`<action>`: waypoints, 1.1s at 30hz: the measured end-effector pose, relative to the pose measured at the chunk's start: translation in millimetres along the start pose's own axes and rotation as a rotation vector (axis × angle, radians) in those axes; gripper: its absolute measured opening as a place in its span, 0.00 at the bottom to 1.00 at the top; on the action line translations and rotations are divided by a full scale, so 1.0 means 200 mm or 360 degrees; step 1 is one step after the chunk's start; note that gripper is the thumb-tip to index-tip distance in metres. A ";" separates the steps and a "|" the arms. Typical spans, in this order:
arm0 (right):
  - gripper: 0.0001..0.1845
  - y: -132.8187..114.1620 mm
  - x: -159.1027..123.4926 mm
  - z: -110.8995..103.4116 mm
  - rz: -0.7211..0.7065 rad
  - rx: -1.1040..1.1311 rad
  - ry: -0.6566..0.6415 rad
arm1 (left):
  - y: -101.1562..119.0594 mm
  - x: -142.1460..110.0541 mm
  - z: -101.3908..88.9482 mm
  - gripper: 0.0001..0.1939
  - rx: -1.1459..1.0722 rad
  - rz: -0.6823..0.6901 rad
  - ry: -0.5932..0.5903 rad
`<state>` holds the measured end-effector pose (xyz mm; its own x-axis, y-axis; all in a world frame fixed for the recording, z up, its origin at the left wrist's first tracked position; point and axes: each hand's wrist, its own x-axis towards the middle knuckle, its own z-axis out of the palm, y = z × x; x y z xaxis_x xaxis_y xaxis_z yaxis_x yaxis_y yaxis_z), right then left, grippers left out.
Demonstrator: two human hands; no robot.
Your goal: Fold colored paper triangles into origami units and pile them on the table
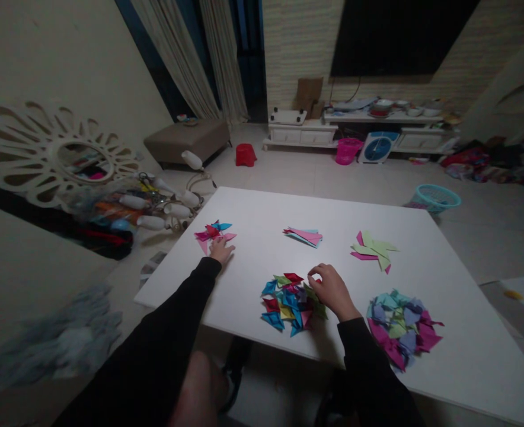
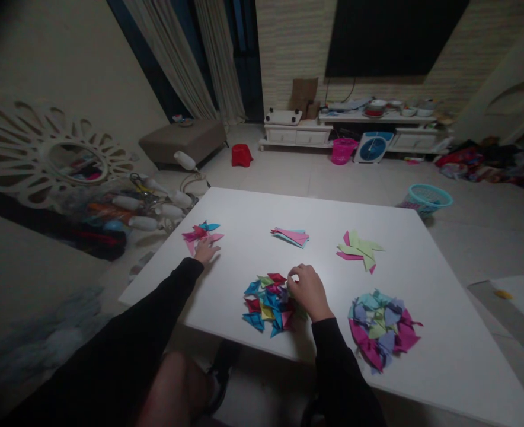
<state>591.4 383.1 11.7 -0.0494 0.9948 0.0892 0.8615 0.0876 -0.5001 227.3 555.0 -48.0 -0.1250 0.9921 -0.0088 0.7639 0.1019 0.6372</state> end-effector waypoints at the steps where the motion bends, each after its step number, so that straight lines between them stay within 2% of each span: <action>1: 0.08 0.00 0.00 0.00 0.0001 -0.0001 0.0001 | 0.02 0.00 0.01 0.22 -0.0029 -0.0045 0.0024; 4: 0.08 0.01 -0.01 0.01 -0.0006 -0.0005 0.0006 | 0.08 -0.01 0.02 0.21 -0.0136 -0.0144 0.0087; 7: 0.08 0.01 -0.01 0.01 -0.0014 0.0014 0.0013 | 0.17 -0.08 0.02 0.18 -0.0272 -0.0127 0.0075; 11: 0.08 0.00 0.01 0.02 -0.0028 0.0090 0.0056 | 0.37 -0.31 0.06 0.13 -0.0502 0.0046 -0.0049; 13: 0.07 -0.02 0.01 0.03 -0.0045 0.0132 0.0081 | 0.48 -0.45 0.10 0.11 -0.0798 0.0218 -0.0181; 16: 0.06 -0.04 0.01 0.04 -0.0063 0.0170 0.0120 | 0.64 -0.65 0.17 0.09 -0.1026 0.0388 -0.0336; 19: 0.06 -0.04 0.02 0.06 -0.0080 0.0189 0.0159 | 0.73 -0.75 0.19 0.10 -0.1098 0.0487 -0.0409; 26: 0.08 -0.06 0.05 0.00 -0.0003 0.0575 0.0319 | 0.76 -0.75 0.17 0.04 -0.0763 0.0734 -0.0377; 29: 0.06 -0.09 0.06 -0.03 -0.0111 0.0716 0.0276 | 0.75 -0.74 0.17 0.04 -0.0668 0.0805 -0.0372; 33: 0.04 -0.10 0.06 -0.03 -0.0251 0.0717 0.0199 | 0.75 -0.74 0.16 0.04 -0.0642 0.0858 -0.0395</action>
<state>576.1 392.8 27.5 -0.0770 0.9561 0.2827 0.5429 0.2780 -0.7924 380.1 426.5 24.7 0.3880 0.8890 0.2430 0.3794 -0.3944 0.8370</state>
